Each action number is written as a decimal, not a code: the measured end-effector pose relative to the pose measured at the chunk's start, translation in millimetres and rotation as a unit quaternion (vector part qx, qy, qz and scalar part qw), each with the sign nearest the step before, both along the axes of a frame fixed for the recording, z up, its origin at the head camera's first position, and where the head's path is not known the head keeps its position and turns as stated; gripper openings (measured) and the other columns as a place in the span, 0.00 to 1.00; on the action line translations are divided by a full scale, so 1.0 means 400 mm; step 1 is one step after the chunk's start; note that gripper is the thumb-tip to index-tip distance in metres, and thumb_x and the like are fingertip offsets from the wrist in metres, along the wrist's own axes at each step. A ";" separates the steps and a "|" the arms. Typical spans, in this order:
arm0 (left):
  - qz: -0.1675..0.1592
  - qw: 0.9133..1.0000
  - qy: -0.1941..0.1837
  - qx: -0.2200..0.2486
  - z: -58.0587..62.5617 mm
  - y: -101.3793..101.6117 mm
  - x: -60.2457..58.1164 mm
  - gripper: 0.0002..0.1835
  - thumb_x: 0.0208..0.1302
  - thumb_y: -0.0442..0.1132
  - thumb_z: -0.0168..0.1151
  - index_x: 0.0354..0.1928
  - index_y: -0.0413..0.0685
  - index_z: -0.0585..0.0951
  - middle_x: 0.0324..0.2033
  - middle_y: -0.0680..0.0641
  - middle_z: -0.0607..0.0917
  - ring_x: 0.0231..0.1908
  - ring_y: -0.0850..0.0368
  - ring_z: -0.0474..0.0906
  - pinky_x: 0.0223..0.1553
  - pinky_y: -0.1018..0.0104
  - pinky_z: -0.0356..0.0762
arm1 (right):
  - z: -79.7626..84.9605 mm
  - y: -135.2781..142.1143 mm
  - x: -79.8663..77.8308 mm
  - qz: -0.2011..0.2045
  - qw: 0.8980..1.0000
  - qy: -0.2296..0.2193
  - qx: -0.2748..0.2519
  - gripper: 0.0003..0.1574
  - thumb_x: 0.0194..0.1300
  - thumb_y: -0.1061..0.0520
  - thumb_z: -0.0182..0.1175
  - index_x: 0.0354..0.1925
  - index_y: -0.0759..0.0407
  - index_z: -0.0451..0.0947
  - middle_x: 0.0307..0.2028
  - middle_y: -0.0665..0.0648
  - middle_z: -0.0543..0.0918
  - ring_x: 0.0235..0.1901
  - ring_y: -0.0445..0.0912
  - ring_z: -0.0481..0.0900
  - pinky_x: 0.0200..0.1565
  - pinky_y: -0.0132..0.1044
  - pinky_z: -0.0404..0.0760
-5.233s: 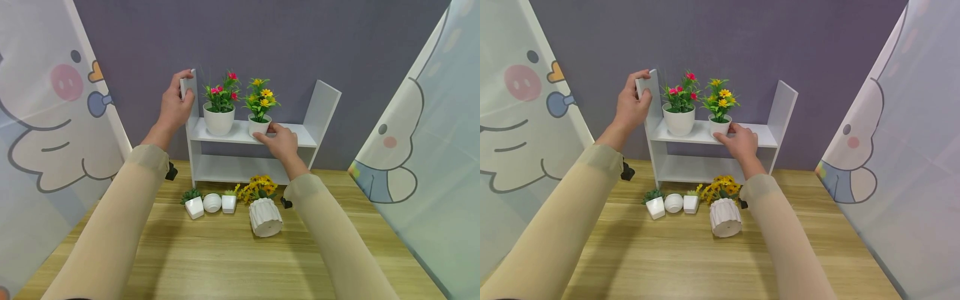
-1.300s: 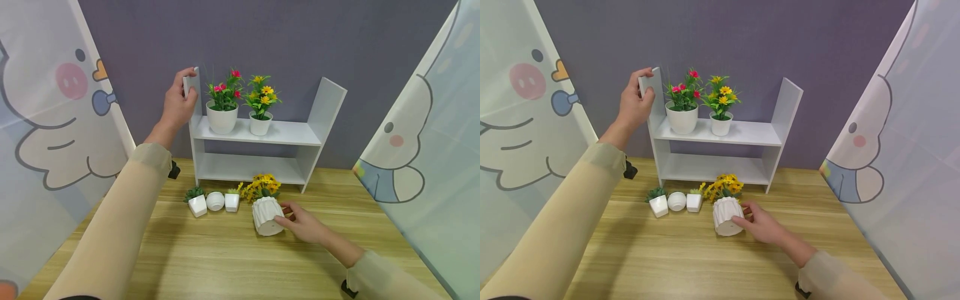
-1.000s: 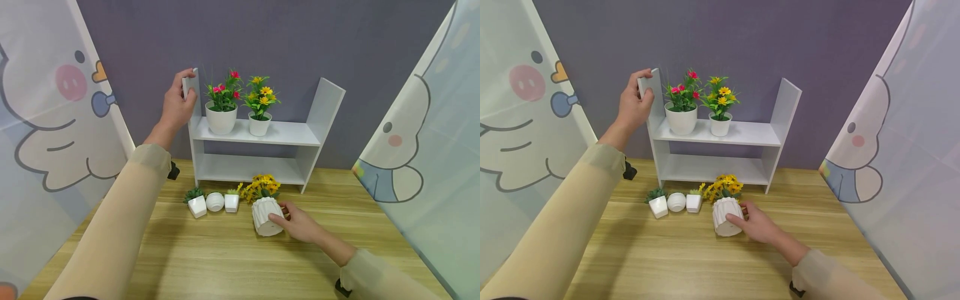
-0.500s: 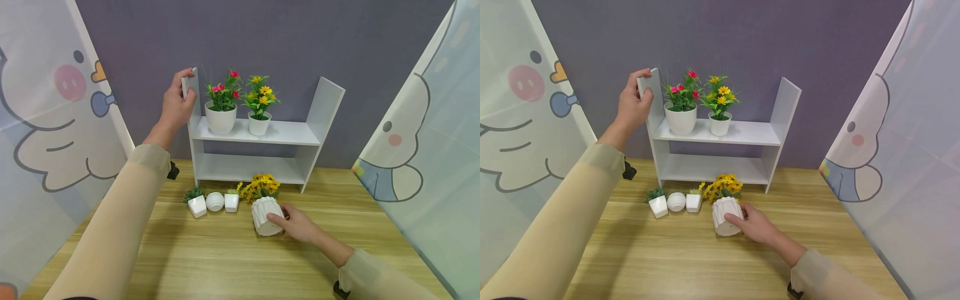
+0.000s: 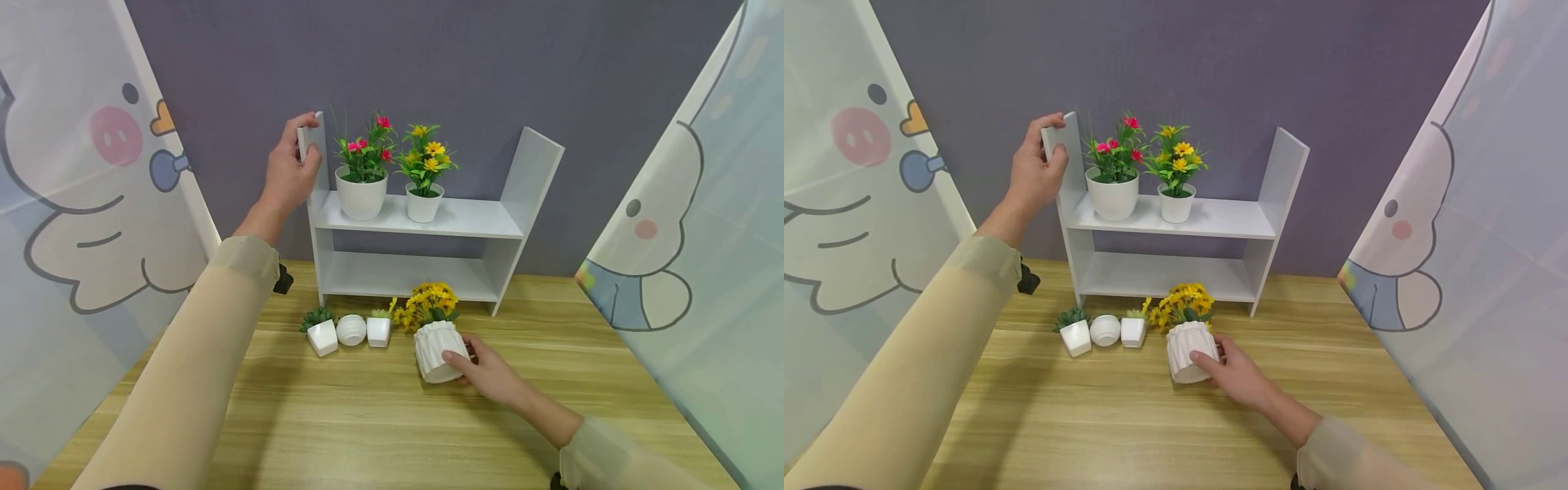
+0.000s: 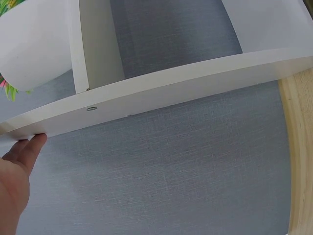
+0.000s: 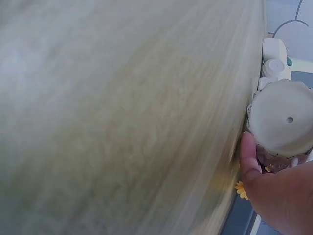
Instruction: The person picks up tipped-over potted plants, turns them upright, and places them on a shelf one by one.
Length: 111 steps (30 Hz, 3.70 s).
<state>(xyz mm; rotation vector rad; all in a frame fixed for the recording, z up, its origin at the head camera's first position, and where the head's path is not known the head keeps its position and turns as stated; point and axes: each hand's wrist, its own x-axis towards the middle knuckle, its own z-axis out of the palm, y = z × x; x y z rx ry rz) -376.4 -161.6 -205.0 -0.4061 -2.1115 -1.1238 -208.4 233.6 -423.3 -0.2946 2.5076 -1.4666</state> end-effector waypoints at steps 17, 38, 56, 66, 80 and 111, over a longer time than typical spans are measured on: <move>0.001 1.000 -0.002 -0.005 0.000 -0.001 0.001 0.25 0.84 0.43 0.44 0.79 0.58 0.70 0.70 0.42 0.83 0.31 0.55 0.68 0.35 0.62 0.66 | -0.007 0.031 0.016 -0.009 0.999 0.016 -0.027 0.47 0.79 0.51 0.66 0.79 0.73 0.56 0.67 0.72 0.75 0.56 0.51 0.82 0.53 0.36 0.88; 0.002 1.000 -0.002 -0.009 0.000 -0.003 0.002 0.25 0.84 0.42 0.44 0.78 0.59 0.70 0.78 0.51 0.77 0.32 0.55 0.69 0.36 0.63 0.67 | -0.001 0.052 0.035 0.030 0.999 0.020 -0.041 0.48 0.75 0.54 0.70 0.77 0.70 0.55 0.64 0.71 0.72 0.49 0.50 0.80 0.48 0.34 0.86; 0.001 1.000 -0.009 -0.012 0.000 -0.005 0.004 0.24 0.84 0.42 0.44 0.77 0.59 0.70 0.82 0.64 0.69 0.37 0.51 0.72 0.39 0.63 0.69 | 0.001 0.065 0.042 0.041 0.999 0.007 -0.035 0.61 0.66 0.57 0.78 0.78 0.77 0.50 0.64 0.73 0.73 0.52 0.52 0.84 0.50 0.33 0.87; -0.002 1.000 -0.006 -0.012 -0.002 -0.004 0.003 0.24 0.85 0.42 0.43 0.77 0.59 0.69 0.82 0.65 0.68 0.38 0.50 0.74 0.38 0.64 0.69 | 0.001 0.072 0.049 0.056 0.998 0.013 -0.017 0.58 0.66 0.56 0.78 0.76 0.79 0.54 0.58 0.70 0.81 0.51 0.52 0.85 0.48 0.35 0.88; 0.001 1.000 -0.013 -0.010 0.002 -0.003 0.000 0.24 0.84 0.43 0.44 0.78 0.61 0.69 0.82 0.63 0.70 0.39 0.49 0.75 0.39 0.63 0.70 | -0.006 0.064 0.049 0.029 0.999 0.010 -0.016 0.54 0.61 0.55 0.82 0.70 0.71 0.58 0.63 0.72 0.75 0.58 0.55 0.85 0.54 0.35 0.87; -0.005 1.000 -0.011 -0.007 -0.001 -0.005 -0.002 0.24 0.84 0.42 0.44 0.77 0.61 0.70 0.83 0.67 0.67 0.50 0.48 0.80 0.44 0.63 0.72 | -0.031 0.025 -0.003 0.041 0.993 0.112 0.017 0.75 0.57 0.50 0.86 0.86 0.55 0.48 0.77 0.67 0.69 0.75 0.63 0.73 0.75 0.64 0.72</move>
